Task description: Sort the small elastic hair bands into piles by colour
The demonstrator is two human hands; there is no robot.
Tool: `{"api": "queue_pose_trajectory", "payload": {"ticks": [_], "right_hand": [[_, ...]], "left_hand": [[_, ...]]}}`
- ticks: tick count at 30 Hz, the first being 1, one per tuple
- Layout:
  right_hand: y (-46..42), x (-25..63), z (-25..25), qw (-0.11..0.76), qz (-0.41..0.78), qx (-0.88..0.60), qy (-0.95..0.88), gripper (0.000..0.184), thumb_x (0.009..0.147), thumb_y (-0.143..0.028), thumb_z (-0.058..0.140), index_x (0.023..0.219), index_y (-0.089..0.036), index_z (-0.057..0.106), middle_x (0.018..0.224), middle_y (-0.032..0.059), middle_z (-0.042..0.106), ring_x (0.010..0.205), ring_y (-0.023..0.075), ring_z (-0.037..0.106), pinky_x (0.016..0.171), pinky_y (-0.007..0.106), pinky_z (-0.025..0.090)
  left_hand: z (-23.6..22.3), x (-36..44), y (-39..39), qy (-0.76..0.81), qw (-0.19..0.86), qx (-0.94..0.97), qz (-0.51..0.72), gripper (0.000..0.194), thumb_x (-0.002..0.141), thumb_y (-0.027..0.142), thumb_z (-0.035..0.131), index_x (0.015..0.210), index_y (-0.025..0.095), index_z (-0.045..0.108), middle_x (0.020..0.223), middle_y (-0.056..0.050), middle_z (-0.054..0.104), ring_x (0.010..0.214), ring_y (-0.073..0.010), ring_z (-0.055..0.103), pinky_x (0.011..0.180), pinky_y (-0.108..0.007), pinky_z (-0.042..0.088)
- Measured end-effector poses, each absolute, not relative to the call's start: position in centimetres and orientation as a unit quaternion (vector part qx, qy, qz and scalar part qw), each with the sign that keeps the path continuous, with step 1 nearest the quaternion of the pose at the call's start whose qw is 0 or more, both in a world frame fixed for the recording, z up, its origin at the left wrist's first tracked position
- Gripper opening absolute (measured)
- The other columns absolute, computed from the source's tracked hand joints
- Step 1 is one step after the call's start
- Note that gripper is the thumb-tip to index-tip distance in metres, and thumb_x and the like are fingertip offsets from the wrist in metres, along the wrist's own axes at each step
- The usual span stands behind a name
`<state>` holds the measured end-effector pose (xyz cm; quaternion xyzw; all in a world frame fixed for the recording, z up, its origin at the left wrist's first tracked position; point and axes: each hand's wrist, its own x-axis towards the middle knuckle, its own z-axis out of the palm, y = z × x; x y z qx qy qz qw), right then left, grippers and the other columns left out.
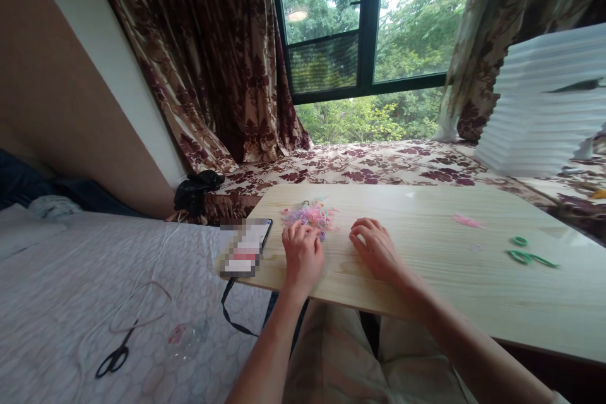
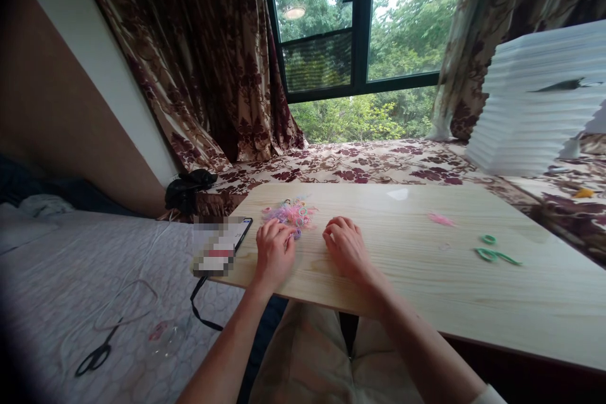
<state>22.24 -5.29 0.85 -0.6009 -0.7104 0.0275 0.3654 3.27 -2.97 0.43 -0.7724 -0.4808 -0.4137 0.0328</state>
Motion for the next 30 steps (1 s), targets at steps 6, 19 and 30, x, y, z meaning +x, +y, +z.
{"api": "queue_pose_trajectory", "payload": {"ticks": [6, 19, 30], "right_hand": [[-5.2, 23.1, 1.2, 0.453, 0.180, -0.598, -0.636, 0.027, 0.086, -0.042, 0.046, 0.075, -0.022, 0.060, 0.077, 0.0034, 0.066, 0.077, 0.0193, 0.060, 0.074, 0.033, 0.048], [-7.4, 26.1, 1.5, 0.438, 0.065, -0.612, -0.655, 0.023, 0.087, -0.036, 0.047, 0.076, -0.022, 0.063, 0.083, 0.0061, 0.070, 0.086, 0.0213, 0.062, 0.085, 0.037, 0.047], [-13.0, 44.8, 4.5, 0.241, -0.073, -0.832, -0.495, 0.030, 0.088, -0.032, 0.047, 0.093, -0.018, 0.073, 0.095, 0.0113, 0.075, 0.091, 0.0250, 0.068, 0.078, 0.033, 0.047]], "left_hand": [[0.4, 3.3, -3.0, -0.482, 0.034, -0.770, -0.417, 0.023, 0.085, 0.011, 0.054, 0.096, 0.020, 0.071, 0.102, -0.007, 0.070, 0.120, -0.0289, 0.051, 0.109, -0.051, 0.036], [-0.5, 3.0, -2.4, -0.462, 0.074, -0.783, -0.409, 0.023, 0.087, 0.013, 0.052, 0.097, 0.019, 0.072, 0.103, -0.008, 0.071, 0.119, -0.0304, 0.052, 0.106, -0.050, 0.038], [-1.2, 2.7, -1.9, -0.446, 0.114, -0.790, -0.405, 0.022, 0.087, 0.018, 0.052, 0.095, 0.019, 0.072, 0.102, -0.009, 0.072, 0.118, -0.0310, 0.053, 0.103, -0.049, 0.039]]}}
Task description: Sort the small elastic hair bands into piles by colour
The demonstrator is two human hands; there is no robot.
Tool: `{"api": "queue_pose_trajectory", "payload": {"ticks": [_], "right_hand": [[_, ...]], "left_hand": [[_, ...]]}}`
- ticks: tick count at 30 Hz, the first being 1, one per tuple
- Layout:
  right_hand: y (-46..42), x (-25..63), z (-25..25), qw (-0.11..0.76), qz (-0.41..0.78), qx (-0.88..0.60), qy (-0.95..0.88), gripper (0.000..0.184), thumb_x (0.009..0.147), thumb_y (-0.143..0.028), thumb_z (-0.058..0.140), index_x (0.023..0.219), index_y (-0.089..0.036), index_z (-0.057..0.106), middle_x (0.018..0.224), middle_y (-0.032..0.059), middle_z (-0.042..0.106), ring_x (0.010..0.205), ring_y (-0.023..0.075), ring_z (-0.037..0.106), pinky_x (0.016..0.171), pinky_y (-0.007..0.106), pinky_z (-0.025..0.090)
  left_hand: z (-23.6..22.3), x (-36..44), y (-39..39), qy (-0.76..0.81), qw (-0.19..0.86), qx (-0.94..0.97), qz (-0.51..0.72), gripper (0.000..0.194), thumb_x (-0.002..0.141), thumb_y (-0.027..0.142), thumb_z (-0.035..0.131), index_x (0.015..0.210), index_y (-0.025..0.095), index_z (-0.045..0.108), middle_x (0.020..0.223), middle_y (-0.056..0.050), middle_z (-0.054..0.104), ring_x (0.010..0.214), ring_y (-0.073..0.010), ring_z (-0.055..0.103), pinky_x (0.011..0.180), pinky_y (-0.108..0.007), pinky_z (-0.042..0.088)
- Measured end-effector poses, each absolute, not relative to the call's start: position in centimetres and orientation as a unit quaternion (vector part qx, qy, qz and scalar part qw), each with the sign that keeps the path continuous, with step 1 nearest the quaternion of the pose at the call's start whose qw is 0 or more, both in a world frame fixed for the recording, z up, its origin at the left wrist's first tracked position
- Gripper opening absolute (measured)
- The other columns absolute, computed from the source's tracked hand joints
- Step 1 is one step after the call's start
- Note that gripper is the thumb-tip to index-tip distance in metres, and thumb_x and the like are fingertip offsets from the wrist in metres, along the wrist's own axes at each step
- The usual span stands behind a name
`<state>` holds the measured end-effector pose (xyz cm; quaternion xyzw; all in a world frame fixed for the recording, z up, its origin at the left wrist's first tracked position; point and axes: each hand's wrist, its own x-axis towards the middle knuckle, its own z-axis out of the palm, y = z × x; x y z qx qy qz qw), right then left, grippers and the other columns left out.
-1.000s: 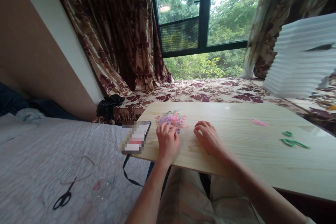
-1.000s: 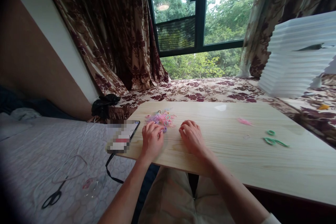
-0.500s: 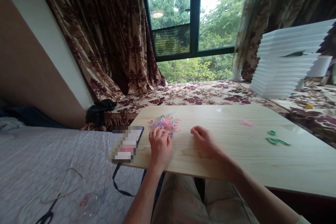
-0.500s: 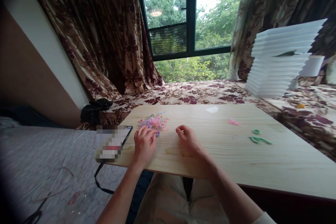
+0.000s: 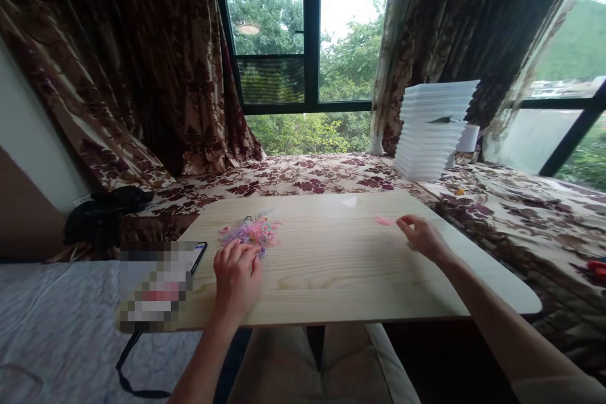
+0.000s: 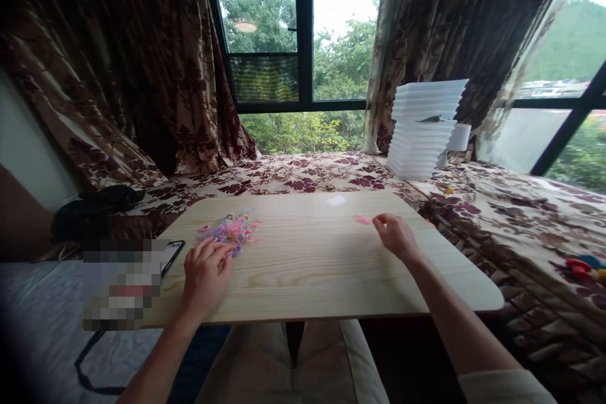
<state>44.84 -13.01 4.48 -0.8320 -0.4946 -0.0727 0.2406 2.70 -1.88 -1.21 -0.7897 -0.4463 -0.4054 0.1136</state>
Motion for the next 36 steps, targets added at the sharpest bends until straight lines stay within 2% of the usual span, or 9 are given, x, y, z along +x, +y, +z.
{"api": "queue_pose_trajectory", "payload": {"ticks": [4, 13, 20, 28, 36], "right_hand": [[-11.8, 45.7, 5.1, 0.169, -0.097, -0.853, -0.484, 0.030, 0.087, -0.029, 0.048, 0.091, -0.018, 0.075, 0.093, 0.0129, 0.076, 0.099, 0.0278, 0.066, 0.078, 0.033, 0.045], [-9.6, 46.1, 4.8, 0.119, -0.128, -0.841, -0.512, 0.026, 0.086, -0.024, 0.050, 0.082, -0.019, 0.075, 0.085, 0.0111, 0.075, 0.097, 0.0244, 0.061, 0.081, 0.034, 0.041], [-9.8, 45.1, 5.4, 0.102, -0.142, -0.820, -0.545, 0.026, 0.089, -0.022, 0.051, 0.079, -0.018, 0.075, 0.093, 0.0119, 0.074, 0.100, 0.0250, 0.058, 0.084, 0.035, 0.039], [-12.9, 45.5, 7.9, 0.145, -0.151, -0.809, -0.550, 0.029, 0.089, -0.020, 0.048, 0.099, -0.020, 0.076, 0.101, 0.0089, 0.074, 0.104, 0.0250, 0.059, 0.089, 0.035, 0.040], [-10.1, 36.7, 4.9, 0.279, -0.085, -0.680, -0.673, 0.025, 0.087, -0.022, 0.051, 0.092, -0.023, 0.075, 0.089, 0.0068, 0.075, 0.091, 0.0244, 0.063, 0.083, 0.037, 0.045]], "left_hand": [[-1.4, 2.6, -1.7, -0.442, 0.126, -0.792, -0.401, 0.022, 0.086, 0.019, 0.051, 0.094, 0.021, 0.072, 0.101, -0.008, 0.072, 0.118, -0.0307, 0.054, 0.102, -0.048, 0.040], [-1.8, 2.5, -1.4, -0.435, 0.119, -0.791, -0.414, 0.022, 0.085, 0.020, 0.052, 0.093, 0.023, 0.072, 0.101, -0.008, 0.072, 0.118, -0.0309, 0.055, 0.103, -0.049, 0.040], [-1.9, 2.5, -1.4, -0.431, 0.127, -0.788, -0.420, 0.022, 0.086, 0.022, 0.052, 0.093, 0.022, 0.072, 0.099, -0.008, 0.072, 0.116, -0.0307, 0.055, 0.102, -0.048, 0.041], [-1.9, 2.5, -1.3, -0.432, 0.118, -0.789, -0.421, 0.021, 0.085, 0.021, 0.052, 0.093, 0.022, 0.071, 0.099, -0.008, 0.072, 0.117, -0.0312, 0.055, 0.103, -0.049, 0.040], [-0.6, 3.0, -2.4, -0.468, 0.089, -0.778, -0.409, 0.022, 0.082, 0.013, 0.054, 0.091, 0.023, 0.071, 0.101, -0.007, 0.071, 0.117, -0.0290, 0.054, 0.103, -0.048, 0.039]]}}
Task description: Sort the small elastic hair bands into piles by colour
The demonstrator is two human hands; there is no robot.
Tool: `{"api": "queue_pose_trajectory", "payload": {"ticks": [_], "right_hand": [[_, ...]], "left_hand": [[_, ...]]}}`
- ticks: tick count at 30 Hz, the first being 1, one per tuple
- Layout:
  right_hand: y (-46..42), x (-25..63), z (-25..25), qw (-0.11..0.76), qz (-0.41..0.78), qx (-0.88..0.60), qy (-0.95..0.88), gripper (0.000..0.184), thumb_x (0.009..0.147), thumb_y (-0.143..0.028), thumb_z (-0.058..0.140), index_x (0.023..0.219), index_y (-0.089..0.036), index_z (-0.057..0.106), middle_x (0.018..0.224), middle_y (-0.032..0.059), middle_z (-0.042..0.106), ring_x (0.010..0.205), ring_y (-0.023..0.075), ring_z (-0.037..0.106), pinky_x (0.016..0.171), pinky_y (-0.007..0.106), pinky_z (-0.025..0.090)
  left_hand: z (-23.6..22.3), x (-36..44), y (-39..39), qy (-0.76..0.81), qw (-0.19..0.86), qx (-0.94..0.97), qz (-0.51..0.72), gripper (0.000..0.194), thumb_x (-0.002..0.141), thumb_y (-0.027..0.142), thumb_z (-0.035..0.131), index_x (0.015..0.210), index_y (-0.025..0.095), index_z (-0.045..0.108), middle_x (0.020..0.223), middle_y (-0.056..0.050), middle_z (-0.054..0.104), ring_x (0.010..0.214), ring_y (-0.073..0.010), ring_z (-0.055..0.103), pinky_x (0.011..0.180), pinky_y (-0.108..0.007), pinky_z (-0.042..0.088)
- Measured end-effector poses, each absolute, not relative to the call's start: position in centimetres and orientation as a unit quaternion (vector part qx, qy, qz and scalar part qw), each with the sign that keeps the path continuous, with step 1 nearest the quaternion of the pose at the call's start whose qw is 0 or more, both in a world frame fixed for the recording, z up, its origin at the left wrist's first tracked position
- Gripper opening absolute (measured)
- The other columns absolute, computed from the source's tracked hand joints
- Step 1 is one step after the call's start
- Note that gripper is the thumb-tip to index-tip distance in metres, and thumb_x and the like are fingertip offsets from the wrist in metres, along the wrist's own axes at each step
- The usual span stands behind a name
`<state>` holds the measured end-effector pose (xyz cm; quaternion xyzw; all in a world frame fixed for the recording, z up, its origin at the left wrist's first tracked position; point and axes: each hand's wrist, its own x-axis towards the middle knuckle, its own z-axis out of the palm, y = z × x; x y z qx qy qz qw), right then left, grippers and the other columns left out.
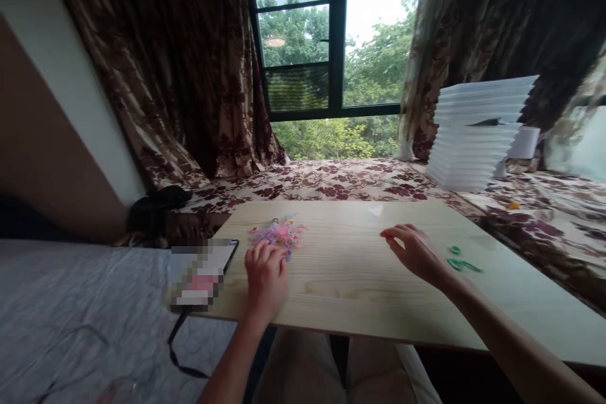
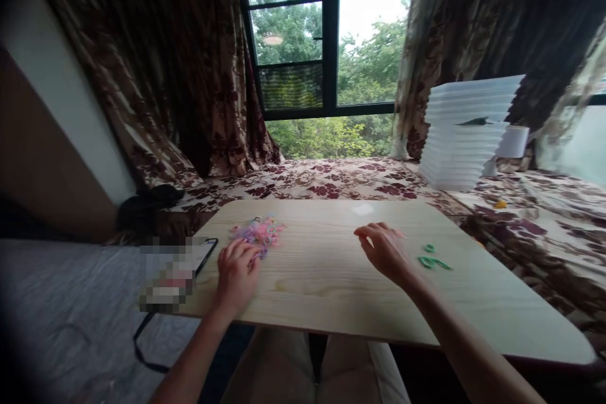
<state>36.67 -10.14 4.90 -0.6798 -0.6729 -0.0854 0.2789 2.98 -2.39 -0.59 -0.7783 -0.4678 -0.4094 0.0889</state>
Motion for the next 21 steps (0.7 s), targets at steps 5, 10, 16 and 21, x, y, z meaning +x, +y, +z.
{"api": "queue_pose_trajectory", "payload": {"ticks": [5, 10, 16, 21], "right_hand": [[-6.2, 28.7, 3.4, 0.303, -0.001, -0.616, -0.728, 0.027, 0.087, -0.019, 0.050, 0.092, -0.023, 0.075, 0.092, 0.0063, 0.074, 0.092, 0.0233, 0.063, 0.083, 0.036, 0.046], [-3.0, 23.8, 1.7, 0.302, 0.028, -0.607, -0.735, 0.037, 0.083, -0.007, 0.045, 0.095, -0.022, 0.076, 0.101, 0.0081, 0.073, 0.098, 0.0231, 0.060, 0.087, 0.035, 0.047], [-2.1, 22.6, 0.6, 0.271, -0.033, -0.621, -0.735, 0.055, 0.077, 0.001, 0.045, 0.117, -0.026, 0.072, 0.119, 0.0104, 0.066, 0.110, 0.0259, 0.056, 0.090, 0.038, 0.045], [-2.8, 22.5, 1.1, 0.223, -0.053, -0.598, -0.768, 0.060, 0.077, 0.002, 0.043, 0.121, -0.028, 0.069, 0.125, 0.0103, 0.062, 0.114, 0.0253, 0.053, 0.092, 0.038, 0.043]], "left_hand": [[0.1, 3.3, -2.8, -0.491, 0.065, -0.766, -0.409, 0.024, 0.083, 0.008, 0.052, 0.091, 0.022, 0.070, 0.098, -0.007, 0.070, 0.118, -0.0279, 0.053, 0.104, -0.050, 0.038], [0.5, 3.4, -3.0, -0.495, 0.046, -0.761, -0.417, 0.022, 0.083, 0.009, 0.053, 0.091, 0.021, 0.070, 0.100, -0.008, 0.069, 0.119, -0.0285, 0.052, 0.106, -0.053, 0.036], [0.4, 3.3, -2.9, -0.491, 0.040, -0.765, -0.415, 0.025, 0.083, 0.008, 0.052, 0.091, 0.022, 0.071, 0.101, -0.008, 0.069, 0.121, -0.0293, 0.051, 0.107, -0.054, 0.035], [0.4, 3.3, -3.0, -0.488, 0.042, -0.766, -0.415, 0.025, 0.082, 0.008, 0.053, 0.092, 0.022, 0.072, 0.101, -0.008, 0.069, 0.121, -0.0294, 0.050, 0.107, -0.054, 0.035]]}}
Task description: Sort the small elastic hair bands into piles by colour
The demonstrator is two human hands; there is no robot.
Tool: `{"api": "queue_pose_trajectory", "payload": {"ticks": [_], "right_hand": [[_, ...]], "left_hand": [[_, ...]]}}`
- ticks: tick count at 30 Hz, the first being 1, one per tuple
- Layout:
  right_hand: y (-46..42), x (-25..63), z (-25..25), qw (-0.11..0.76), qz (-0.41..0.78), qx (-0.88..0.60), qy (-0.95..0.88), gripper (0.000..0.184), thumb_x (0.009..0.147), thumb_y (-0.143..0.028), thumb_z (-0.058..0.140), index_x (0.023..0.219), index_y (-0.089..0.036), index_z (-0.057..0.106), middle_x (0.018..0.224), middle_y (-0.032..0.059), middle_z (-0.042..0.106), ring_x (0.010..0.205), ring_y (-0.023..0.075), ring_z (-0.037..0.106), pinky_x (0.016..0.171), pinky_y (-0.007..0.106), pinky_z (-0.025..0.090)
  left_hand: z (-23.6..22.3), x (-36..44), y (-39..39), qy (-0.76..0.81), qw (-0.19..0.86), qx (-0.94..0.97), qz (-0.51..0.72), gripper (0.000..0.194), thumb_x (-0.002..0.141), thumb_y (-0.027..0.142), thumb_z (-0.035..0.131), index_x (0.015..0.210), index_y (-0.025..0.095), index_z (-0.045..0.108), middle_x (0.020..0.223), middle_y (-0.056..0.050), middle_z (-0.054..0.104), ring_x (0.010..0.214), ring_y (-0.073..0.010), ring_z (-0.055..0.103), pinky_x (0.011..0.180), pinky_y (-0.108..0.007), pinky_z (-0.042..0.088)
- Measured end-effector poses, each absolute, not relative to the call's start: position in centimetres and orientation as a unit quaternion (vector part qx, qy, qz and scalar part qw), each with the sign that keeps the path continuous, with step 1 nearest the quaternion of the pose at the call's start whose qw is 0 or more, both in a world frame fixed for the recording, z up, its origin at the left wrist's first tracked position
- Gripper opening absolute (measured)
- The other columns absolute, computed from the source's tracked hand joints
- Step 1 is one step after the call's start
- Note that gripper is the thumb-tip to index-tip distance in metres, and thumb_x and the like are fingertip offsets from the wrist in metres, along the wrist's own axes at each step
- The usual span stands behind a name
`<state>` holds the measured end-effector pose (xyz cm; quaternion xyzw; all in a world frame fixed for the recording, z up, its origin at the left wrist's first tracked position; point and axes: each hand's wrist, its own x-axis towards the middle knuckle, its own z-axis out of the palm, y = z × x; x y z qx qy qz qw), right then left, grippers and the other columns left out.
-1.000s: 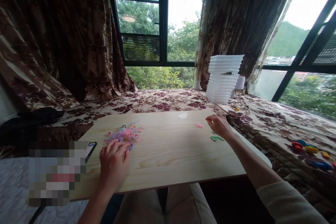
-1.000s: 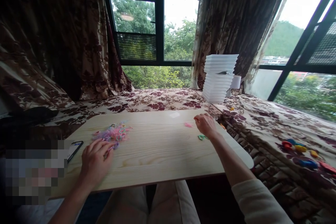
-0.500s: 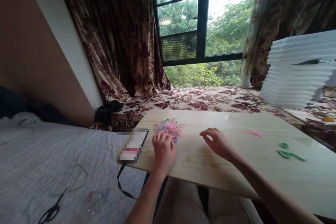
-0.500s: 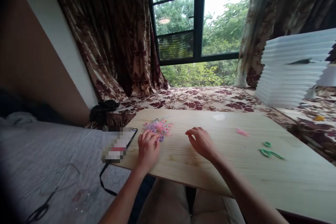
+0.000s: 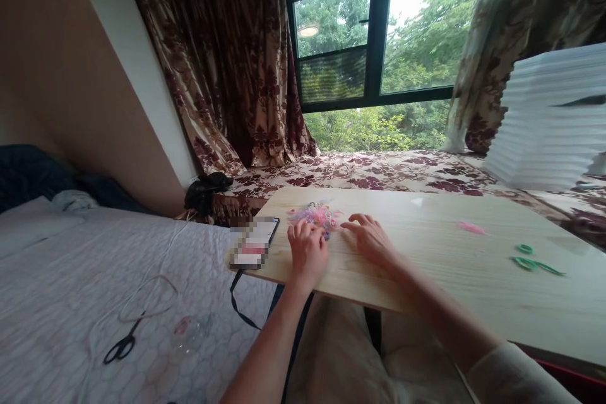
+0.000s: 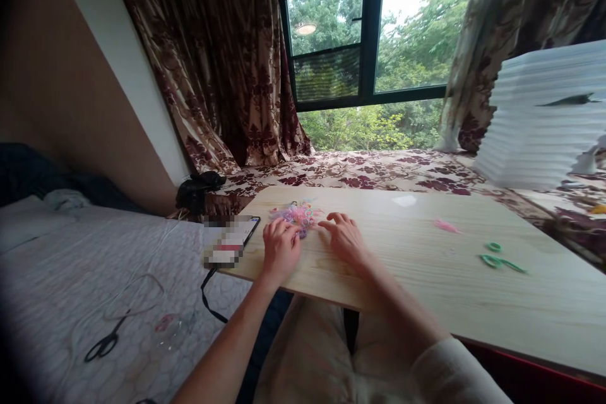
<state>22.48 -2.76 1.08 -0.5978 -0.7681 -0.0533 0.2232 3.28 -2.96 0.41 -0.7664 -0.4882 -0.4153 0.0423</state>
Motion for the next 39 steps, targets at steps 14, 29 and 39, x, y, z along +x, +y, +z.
{"api": "queue_pose_trajectory", "payload": {"ticks": [14, 29, 39], "right_hand": [[-2.7, 23.3, 0.4, 0.342, -0.036, -0.590, -0.731, 0.044, 0.072, 0.004, 0.040, 0.091, -0.019, 0.073, 0.106, 0.0093, 0.067, 0.102, 0.0228, 0.055, 0.093, 0.037, 0.045], [-2.3, 23.1, 0.4, 0.324, -0.022, -0.593, -0.736, 0.040, 0.073, 0.002, 0.045, 0.088, -0.020, 0.075, 0.103, 0.0081, 0.068, 0.099, 0.0223, 0.059, 0.092, 0.036, 0.047], [-2.8, 21.9, 1.6, 0.235, 0.002, -0.662, -0.712, 0.028, 0.090, -0.033, 0.055, 0.109, -0.024, 0.074, 0.120, 0.0086, 0.066, 0.112, 0.0262, 0.055, 0.096, 0.041, 0.041]], "left_hand": [[0.4, 3.2, -3.0, -0.490, 0.033, -0.768, -0.410, 0.024, 0.084, 0.010, 0.053, 0.094, 0.022, 0.072, 0.101, -0.008, 0.070, 0.121, -0.0295, 0.050, 0.109, -0.054, 0.034], [0.5, 3.2, -3.0, -0.495, 0.031, -0.765, -0.411, 0.025, 0.085, 0.011, 0.054, 0.098, 0.021, 0.072, 0.102, -0.008, 0.070, 0.121, -0.0288, 0.051, 0.109, -0.052, 0.034], [0.5, 3.3, -3.1, -0.493, 0.032, -0.766, -0.411, 0.024, 0.085, 0.010, 0.053, 0.097, 0.020, 0.071, 0.102, -0.008, 0.070, 0.121, -0.0287, 0.050, 0.110, -0.053, 0.033]]}}
